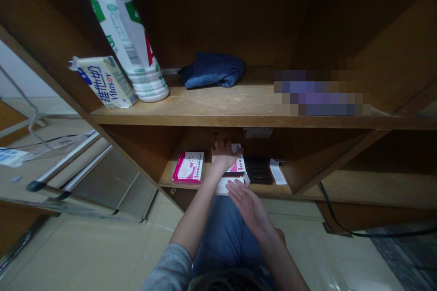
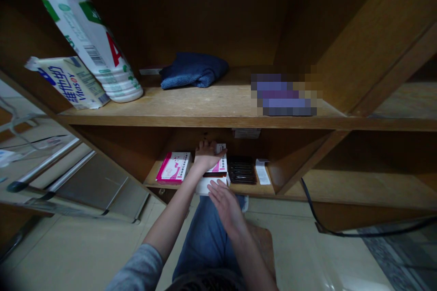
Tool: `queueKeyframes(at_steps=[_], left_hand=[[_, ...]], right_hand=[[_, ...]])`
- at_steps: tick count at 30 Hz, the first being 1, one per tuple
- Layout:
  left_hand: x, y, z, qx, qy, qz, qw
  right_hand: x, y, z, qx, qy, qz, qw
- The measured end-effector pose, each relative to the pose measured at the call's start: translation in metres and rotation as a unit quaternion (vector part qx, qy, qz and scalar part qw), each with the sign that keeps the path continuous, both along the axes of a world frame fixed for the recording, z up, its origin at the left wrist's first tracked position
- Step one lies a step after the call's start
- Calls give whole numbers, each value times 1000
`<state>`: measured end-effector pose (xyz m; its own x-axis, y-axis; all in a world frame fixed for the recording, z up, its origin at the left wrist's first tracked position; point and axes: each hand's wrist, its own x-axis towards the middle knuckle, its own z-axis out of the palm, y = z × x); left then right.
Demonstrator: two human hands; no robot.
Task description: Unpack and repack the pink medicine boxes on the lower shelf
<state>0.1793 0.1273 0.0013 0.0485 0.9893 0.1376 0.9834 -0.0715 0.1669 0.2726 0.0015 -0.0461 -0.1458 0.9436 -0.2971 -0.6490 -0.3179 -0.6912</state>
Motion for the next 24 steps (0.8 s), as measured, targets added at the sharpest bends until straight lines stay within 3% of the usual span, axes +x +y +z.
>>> queueKeyframes(at_steps=[3, 8, 15, 24], left_hand=[[0, 0, 0, -7, -3, 2, 1000], [0, 0, 4, -26, -7, 6, 1000], [-1, 1, 6, -41, -11, 3, 999], [-1, 5, 3, -64, -29, 4, 998]], right_hand=[[-10, 7, -2, -42, 73, -8, 996], [-16, 18, 0, -57, 107, -36, 992], [-16, 19, -2, 5, 76, -16, 997], [-27, 14, -2, -23, 32, -48, 998]])
